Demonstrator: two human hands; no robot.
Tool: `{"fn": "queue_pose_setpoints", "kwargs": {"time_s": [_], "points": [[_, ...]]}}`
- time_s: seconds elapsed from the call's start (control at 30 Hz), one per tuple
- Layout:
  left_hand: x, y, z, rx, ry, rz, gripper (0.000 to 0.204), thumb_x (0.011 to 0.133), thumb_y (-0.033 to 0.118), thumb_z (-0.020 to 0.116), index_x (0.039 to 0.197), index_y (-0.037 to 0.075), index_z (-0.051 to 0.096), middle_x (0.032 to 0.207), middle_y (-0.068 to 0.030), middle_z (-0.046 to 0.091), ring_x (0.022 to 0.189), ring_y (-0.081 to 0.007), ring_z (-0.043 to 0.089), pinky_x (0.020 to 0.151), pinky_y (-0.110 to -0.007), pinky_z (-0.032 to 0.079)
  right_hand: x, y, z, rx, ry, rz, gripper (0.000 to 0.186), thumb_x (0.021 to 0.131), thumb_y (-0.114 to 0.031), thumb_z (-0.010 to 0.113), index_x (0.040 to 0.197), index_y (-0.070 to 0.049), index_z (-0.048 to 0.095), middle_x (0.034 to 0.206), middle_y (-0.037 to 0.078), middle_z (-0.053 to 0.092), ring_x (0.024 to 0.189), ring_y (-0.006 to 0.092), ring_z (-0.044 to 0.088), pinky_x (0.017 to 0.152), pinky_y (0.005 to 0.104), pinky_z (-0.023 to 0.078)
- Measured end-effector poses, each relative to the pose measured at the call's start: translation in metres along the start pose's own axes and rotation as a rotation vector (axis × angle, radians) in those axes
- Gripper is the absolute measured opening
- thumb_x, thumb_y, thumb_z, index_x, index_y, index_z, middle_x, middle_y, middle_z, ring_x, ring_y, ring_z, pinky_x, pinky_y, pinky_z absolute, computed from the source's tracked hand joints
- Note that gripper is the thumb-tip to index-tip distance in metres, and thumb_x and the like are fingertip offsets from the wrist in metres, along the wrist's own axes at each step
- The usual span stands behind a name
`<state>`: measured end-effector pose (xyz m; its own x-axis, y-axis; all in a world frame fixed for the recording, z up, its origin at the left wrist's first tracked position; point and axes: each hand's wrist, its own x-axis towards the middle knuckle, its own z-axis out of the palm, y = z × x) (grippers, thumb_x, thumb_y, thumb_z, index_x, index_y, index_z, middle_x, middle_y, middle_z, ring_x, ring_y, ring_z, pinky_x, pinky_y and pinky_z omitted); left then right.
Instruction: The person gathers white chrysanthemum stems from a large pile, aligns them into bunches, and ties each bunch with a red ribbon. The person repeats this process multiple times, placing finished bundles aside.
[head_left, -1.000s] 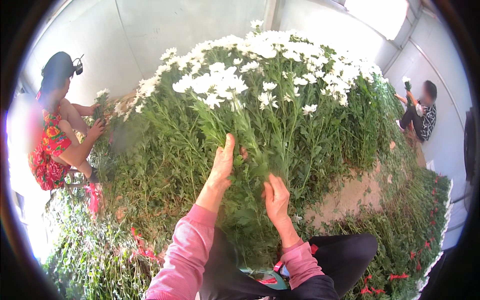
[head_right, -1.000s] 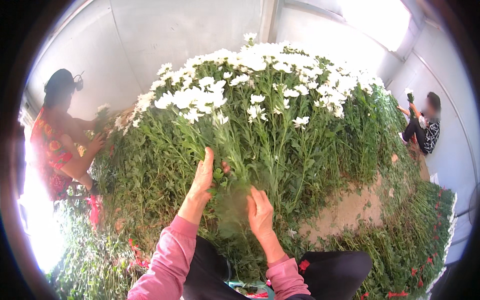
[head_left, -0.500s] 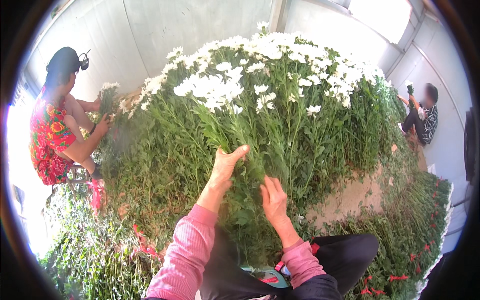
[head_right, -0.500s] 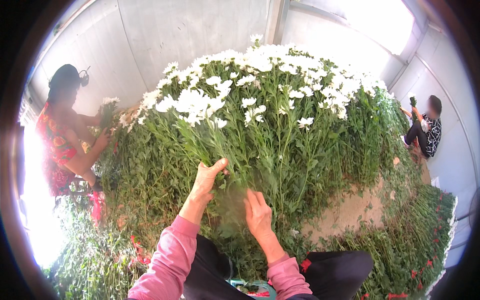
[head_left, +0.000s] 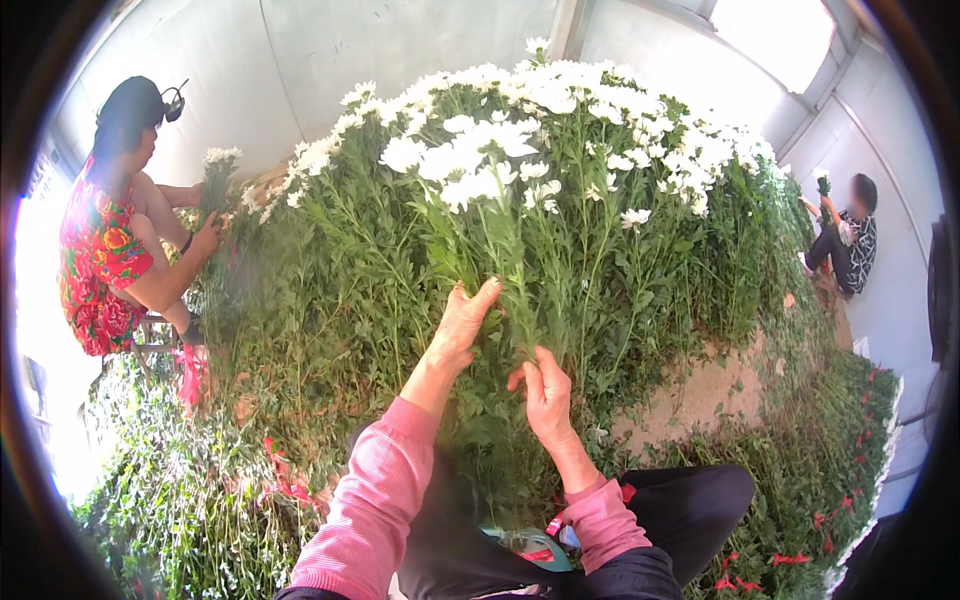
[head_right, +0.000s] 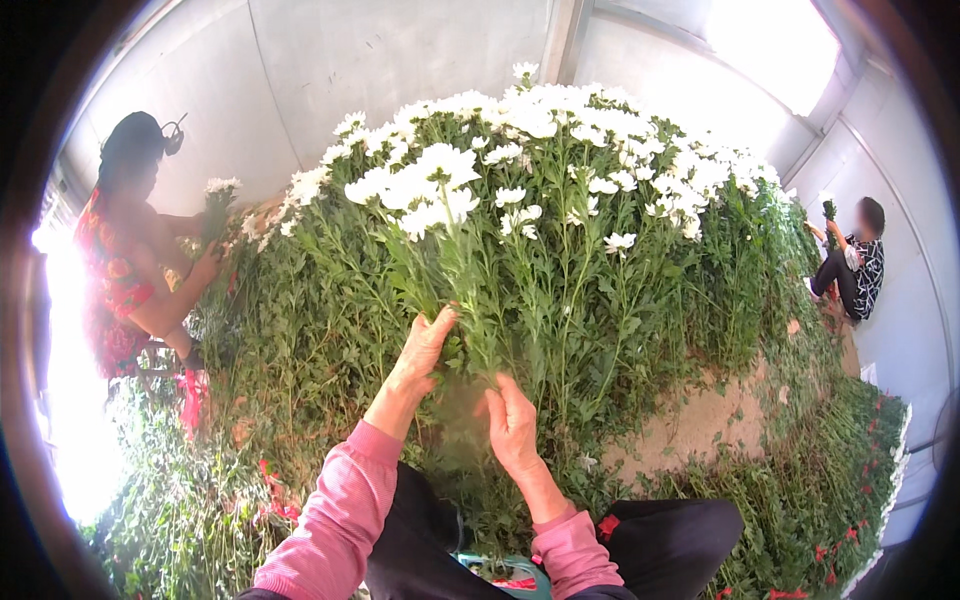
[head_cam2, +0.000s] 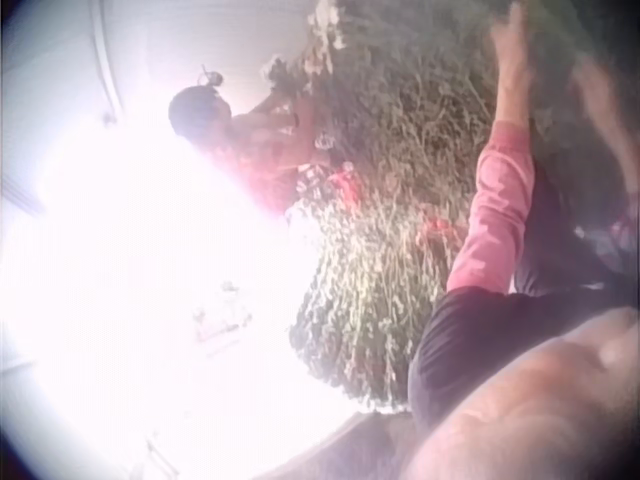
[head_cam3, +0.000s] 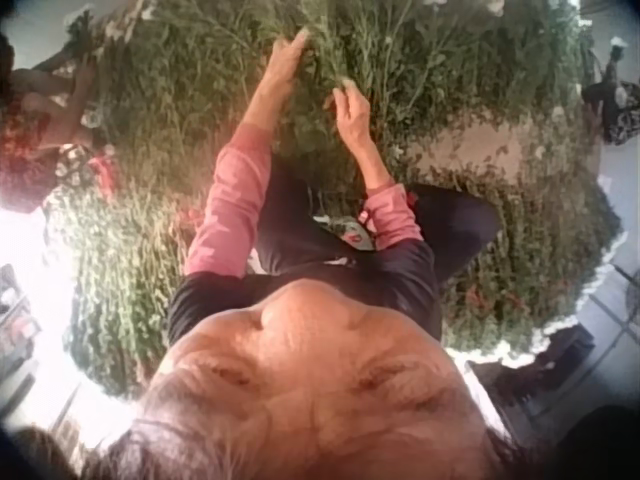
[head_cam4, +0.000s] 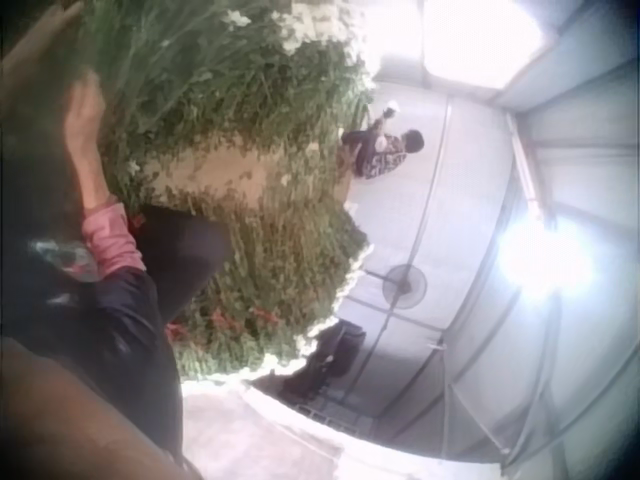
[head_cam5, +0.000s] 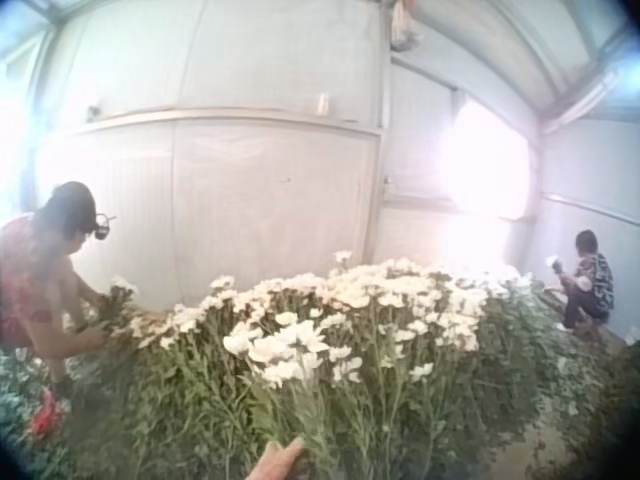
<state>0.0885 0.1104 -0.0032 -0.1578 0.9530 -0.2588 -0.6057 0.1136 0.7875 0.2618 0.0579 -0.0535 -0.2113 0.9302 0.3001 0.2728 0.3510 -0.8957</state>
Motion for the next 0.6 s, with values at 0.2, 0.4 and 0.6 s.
{"fn": "queue_pose_setpoints", "kwargs": {"time_s": [0.2, 0.4, 0.6], "points": [[0.01, -0.001, -0.016, 0.102, 0.118, -0.118, 0.062, 0.085, 0.022, 0.079, 0.124, -0.003, 0.038, 0.111, -0.0161, 0.06, 0.089, -0.0206, 0.064, 0.066, -0.032, 0.056, -0.001, -0.003, 0.003, -0.016, -0.026, 0.046, 0.021, 0.101, -0.008, 0.05, 0.12, 0.001, 0.055, 0.091, 0.015, 0.066, 0.082, 0.0254, 0.064, 0.074, 0.0346, 0.05], [-0.021, 0.03, 0.002, 0.162, 0.164, 0.074, 0.025, 0.092, 0.026, 0.069, 0.094, 0.002, 0.065, 0.069, -0.006, 0.067, 0.06, -0.0156, 0.067, 0.054, -0.031, 0.058, 0.031, 0.063, -0.01, 0.062, -0.064, 0.263, 0.03, 0.105, -0.018, 0.042, 0.126, 0.002, 0.052, 0.118, 0.015, 0.061, 0.104, 0.021, 0.058, 0.085, 0.0342, 0.051], [-0.046, 0.069, -0.043, -0.003, 0.312, 0.265, 0.031, 0.091, 0.031, 0.073, 0.099, 0.003, 0.061, 0.068, -0.0068, 0.063, 0.054, -0.0151, 0.062, 0.053, -0.031, 0.056, 0.093, 0.093, -0.071, 0.531, 0.339, 0.593, 0.019, 0.108, -0.016, 0.036, 0.119, -0.006, 0.048, 0.109, 0.013, 0.066, 0.086, 0.0215, 0.07, 0.058, 0.0268, 0.059]]}}
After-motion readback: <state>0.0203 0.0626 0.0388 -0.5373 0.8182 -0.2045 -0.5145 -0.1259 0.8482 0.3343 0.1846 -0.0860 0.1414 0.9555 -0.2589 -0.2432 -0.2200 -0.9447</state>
